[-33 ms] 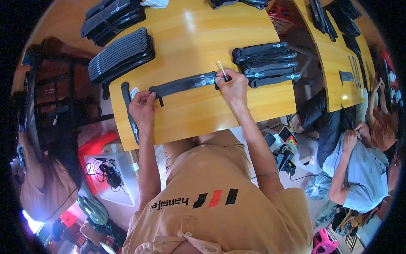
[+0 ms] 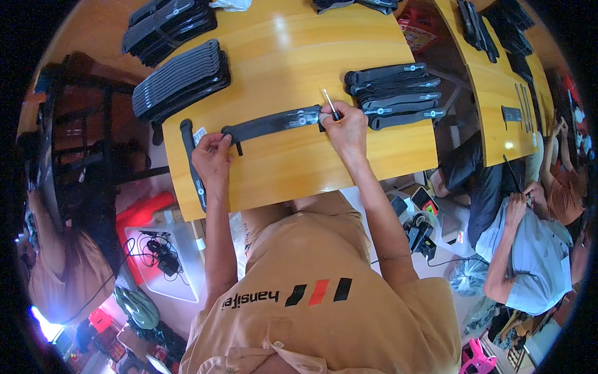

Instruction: The recorder uses a small punch tool to clear pre-cut holes or openings in flexible black textile strips at a manufacturing workbench.

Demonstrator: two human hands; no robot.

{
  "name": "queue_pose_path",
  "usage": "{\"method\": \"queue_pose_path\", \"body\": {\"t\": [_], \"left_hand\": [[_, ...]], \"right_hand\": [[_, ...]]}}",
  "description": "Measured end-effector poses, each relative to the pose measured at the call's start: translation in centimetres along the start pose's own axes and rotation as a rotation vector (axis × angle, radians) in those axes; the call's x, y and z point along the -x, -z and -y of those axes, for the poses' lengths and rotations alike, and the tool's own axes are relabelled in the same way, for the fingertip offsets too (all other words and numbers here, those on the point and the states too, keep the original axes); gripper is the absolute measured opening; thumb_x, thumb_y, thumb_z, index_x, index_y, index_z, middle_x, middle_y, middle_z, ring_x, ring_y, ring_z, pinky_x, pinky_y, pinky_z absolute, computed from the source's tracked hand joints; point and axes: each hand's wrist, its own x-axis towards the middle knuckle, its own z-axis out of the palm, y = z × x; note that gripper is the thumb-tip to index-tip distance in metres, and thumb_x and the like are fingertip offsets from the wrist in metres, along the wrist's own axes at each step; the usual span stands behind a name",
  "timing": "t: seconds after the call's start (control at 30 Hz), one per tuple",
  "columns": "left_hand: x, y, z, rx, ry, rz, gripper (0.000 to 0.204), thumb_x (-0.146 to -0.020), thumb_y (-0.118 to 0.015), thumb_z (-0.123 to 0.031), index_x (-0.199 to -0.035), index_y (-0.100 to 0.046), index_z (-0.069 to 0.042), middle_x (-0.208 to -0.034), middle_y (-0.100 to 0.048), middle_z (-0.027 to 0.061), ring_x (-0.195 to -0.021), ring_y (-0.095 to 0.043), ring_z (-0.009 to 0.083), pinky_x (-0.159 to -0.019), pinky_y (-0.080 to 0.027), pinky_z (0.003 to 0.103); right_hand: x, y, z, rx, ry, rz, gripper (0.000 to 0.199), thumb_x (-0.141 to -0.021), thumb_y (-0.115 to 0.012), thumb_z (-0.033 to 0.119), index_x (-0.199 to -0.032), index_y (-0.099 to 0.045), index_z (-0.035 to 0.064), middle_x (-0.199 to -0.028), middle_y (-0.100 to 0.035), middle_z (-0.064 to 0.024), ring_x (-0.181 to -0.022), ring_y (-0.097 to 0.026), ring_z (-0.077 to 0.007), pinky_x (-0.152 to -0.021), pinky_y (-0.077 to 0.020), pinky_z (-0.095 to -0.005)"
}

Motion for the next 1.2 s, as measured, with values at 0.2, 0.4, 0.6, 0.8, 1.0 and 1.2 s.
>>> {"method": "queue_pose_path", "body": {"t": [0.2, 0.4, 0.6, 0.8, 1.0, 1.2], "left_hand": [[-0.2, 0.0, 0.2, -0.004, 0.008, 0.001, 0.013, -0.074, -0.068, -0.005, -0.080, -0.061, 0.004, -0.063, -0.059, 0.0051, -0.046, -0.050, 0.0071, -0.042, -0.040, 0.021], [-0.1, -0.2, -0.6, -0.066, 0.010, -0.007, 0.013, -0.075, -0.068, -0.006, -0.080, -0.062, 0.004, -0.062, -0.060, 0.0060, -0.046, -0.051, 0.0083, -0.041, -0.040, 0.022], [0.4, -0.5, -0.7, -0.109, -0.014, -0.043, 0.009, -0.074, -0.067, -0.005, -0.078, -0.061, 0.002, -0.061, -0.059, 0.0049, -0.051, -0.050, 0.0088, -0.049, -0.042, 0.024], [0.3, -0.6, 0.3, -0.183, -0.111, -0.062, 0.008, -0.074, -0.067, -0.004, -0.078, -0.062, 0.001, -0.060, -0.057, 0.0052, -0.052, -0.050, 0.0097, -0.051, -0.042, 0.024], [0.1, -0.4, 0.3, -0.189, -0.122, -0.087, 0.014, -0.071, -0.069, -0.005, -0.079, -0.057, -0.001, -0.058, -0.053, 0.0045, -0.053, -0.050, 0.0129, -0.053, -0.042, 0.026], [-0.2, -0.2, 0.4, -0.205, -0.123, -0.111, 0.018, -0.069, -0.071, -0.007, -0.078, -0.056, -0.002, -0.057, -0.053, 0.0054, -0.053, -0.052, 0.0171, -0.054, -0.042, 0.030]], "right_hand": [[-0.1, -0.2, 0.0, -0.041, -0.019, 0.007, 0.008, -0.070, -0.065, 0.006, -0.075, -0.064, 0.0002, -0.055, -0.057, -0.0057, -0.049, -0.051, -0.0102, -0.050, -0.0425, -0.0250], [0.0, 0.1, 0.6, -0.040, -0.014, 0.002, 0.007, -0.071, -0.065, 0.006, -0.075, -0.064, -0.0001, -0.055, -0.058, -0.0051, -0.050, -0.051, -0.0094, -0.049, -0.0420, -0.0248], [0.3, 0.0, 1.0, -0.039, 0.026, -0.031, 0.005, -0.071, -0.063, 0.004, -0.074, -0.063, -0.0003, -0.054, -0.057, -0.0062, -0.049, -0.051, -0.0103, -0.049, -0.0417, -0.0256], [0.4, -0.2, 0.9, -0.042, 0.052, -0.032, 0.003, -0.070, -0.061, 0.002, -0.072, -0.060, -0.0006, -0.052, -0.054, -0.0090, -0.046, -0.050, -0.0134, -0.047, -0.0401, -0.0282], [-0.1, -0.2, 0.9, -0.002, 0.091, -0.031, 0.004, -0.069, -0.061, 0.003, -0.072, -0.059, -0.0004, -0.053, -0.054, -0.0120, -0.046, -0.052, -0.0203, -0.048, -0.0406, -0.0313], [-0.1, 0.0, 1.1, 0.030, 0.105, -0.018, 0.005, -0.069, -0.060, 0.004, -0.069, -0.058, 0.0002, -0.056, -0.055, -0.0132, -0.050, -0.055, -0.0232, -0.052, -0.0423, -0.0334]]}}
